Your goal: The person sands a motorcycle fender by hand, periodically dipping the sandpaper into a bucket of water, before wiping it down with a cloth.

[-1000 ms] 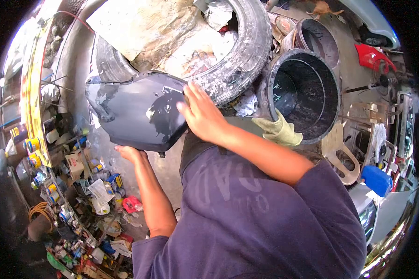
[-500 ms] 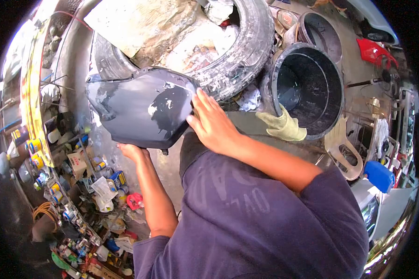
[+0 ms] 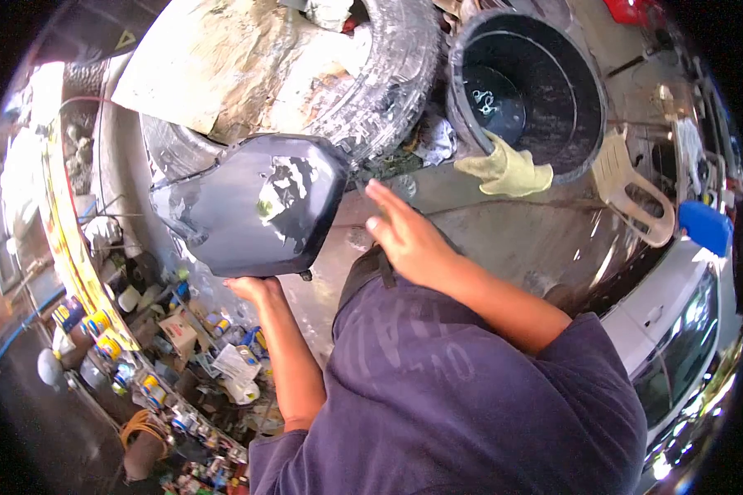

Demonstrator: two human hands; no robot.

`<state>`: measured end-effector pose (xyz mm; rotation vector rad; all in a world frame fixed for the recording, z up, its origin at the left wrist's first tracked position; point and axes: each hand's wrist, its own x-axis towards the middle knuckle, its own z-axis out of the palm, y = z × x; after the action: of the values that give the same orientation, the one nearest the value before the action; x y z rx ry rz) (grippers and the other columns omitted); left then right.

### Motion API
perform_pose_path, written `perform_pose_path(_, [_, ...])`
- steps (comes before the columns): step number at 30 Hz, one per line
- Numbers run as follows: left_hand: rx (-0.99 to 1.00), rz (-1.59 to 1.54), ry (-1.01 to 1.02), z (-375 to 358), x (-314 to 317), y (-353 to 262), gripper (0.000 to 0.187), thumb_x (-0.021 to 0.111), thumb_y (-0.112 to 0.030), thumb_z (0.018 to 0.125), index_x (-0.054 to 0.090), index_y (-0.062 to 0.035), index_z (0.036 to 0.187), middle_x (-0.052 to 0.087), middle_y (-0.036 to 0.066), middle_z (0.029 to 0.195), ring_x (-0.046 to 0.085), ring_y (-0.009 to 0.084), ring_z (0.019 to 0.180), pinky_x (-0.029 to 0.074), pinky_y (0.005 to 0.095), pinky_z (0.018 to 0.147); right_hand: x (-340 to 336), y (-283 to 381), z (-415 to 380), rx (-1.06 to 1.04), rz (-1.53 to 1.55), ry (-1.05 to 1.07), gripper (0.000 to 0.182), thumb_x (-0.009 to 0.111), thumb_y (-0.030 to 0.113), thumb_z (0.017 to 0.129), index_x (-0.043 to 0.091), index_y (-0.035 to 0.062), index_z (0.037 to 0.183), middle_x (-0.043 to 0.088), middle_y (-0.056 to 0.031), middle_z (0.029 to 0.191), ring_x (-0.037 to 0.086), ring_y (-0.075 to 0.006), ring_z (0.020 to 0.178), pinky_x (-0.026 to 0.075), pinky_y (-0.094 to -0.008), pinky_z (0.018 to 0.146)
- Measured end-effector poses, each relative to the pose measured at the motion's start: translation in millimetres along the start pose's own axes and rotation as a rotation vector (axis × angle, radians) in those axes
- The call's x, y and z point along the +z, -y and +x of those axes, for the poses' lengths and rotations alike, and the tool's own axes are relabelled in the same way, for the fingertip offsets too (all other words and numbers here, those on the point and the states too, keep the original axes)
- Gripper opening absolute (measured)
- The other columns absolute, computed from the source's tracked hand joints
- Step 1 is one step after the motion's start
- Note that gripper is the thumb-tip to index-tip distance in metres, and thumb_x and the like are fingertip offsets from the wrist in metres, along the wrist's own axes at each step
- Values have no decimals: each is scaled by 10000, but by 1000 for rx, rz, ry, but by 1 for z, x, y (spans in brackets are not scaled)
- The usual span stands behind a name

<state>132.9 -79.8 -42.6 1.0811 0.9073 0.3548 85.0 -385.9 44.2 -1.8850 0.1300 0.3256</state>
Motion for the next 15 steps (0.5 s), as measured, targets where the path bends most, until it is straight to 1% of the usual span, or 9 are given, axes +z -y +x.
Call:
perform_pose_path(1, [-16, -3, 19, -1, 0, 0, 627, 146, -413, 1057, 539, -18, 1345, 582, 178, 1317, 585, 375, 1194, 501, 551, 1021, -2, -7, -1, -6, 66, -120, 537, 482, 251, 1005, 417, -108, 1400, 421, -285, 1475, 403, -379, 1391, 308, -392, 1160])
perform_pose_path(2, [-32, -19, 21, 1, -2, 1, 620, 158, -416, 1056, 541, -21, 1342, 581, 179, 1320, 585, 376, 1194, 500, 554, 1021, -9, -6, -1, 66, 170, -151, 510, 488, 196, 985, 419, -63, 1419, 485, -296, 1410, 472, -402, 1324, 355, -406, 1123])
perform_pose_path(4, [-67, -47, 20, 7, -13, 3, 606, 182, -421, 1056, 546, -26, 1337, 577, 180, 1327, 584, 377, 1194, 498, 560, 1020, -13, -12, 0, -18, 125, -184, 514, 474, 183, 972, 410, 15, 1453, 535, -294, 1349, 544, -421, 1223, 413, -436, 1060])
perform_pose_path(7, [-56, -2, 102, 30, -30, 10, 637, 159, -450, 1055, 540, -33, 1350, 563, 175, 1354, 575, 385, 1205, 488, 591, 1018, -13, -13, 24, -96, -41, 12, 579, 477, 184, 955, 358, 128, 1518, 592, -247, 1306, 584, -403, 1173, 447, -436, 989])
perform_pose_path(10, [-35, 23, 112, 15, -22, 11, 671, 129, -473, 1052, 525, -35, 1370, 545, 174, 1382, 564, 395, 1218, 480, 618, 1018, -22, 10, 52, 93, -202, 235, 632, 469, 263, 946, 299, 213, 1553, 640, -248, 1197, 622, -420, 1061, 467, -464, 925])
perform_pose_path(11, [-46, 12, 103, 12, -19, 11, 666, 132, -468, 1052, 521, -36, 1375, 543, 173, 1385, 560, 397, 1221, 478, 623, 1017, -13, -8, 64, 20, -177, 183, 646, 446, 309, 943, 272, 246, 1562, 659, -256, 1128, 639, -425, 1011, 475, -475, 896])
perform_pose_path(13, [-70, -11, 80, 11, -18, 13, 655, 137, -457, 1051, 514, -38, 1385, 540, 171, 1390, 554, 400, 1228, 473, 632, 1015, -18, -10, 74, 48, -188, 235, 647, 450, 305, 941, 276, 246, 1561, 658, -246, 1144, 637, -422, 1021, 473, -473, 902])
perform_pose_path(14, [-69, 6, 90, 12, -18, 14, 692, 94, -478, 1045, 496, -42, 1400, 530, 172, 1401, 542, 399, 1244, 455, 616, 1044, -19, -11, 75, 64, -194, 264, 648, 453, 303, 940, 278, 246, 1560, 657, -242, 1152, 636, -421, 1026, 473, -472, 905])
perform_pose_path(15, [-68, 23, 100, 12, -17, 14, 729, 51, -500, 1039, 478, -45, 1415, 519, 173, 1411, 530, 399, 1260, 436, 599, 1073, -15, -13, 72, 15, -180, 210, 652, 457, 296, 934, 280, 254, 1560, 658, -234, 1159, 636, -417, 1026, 472, -471, 910])
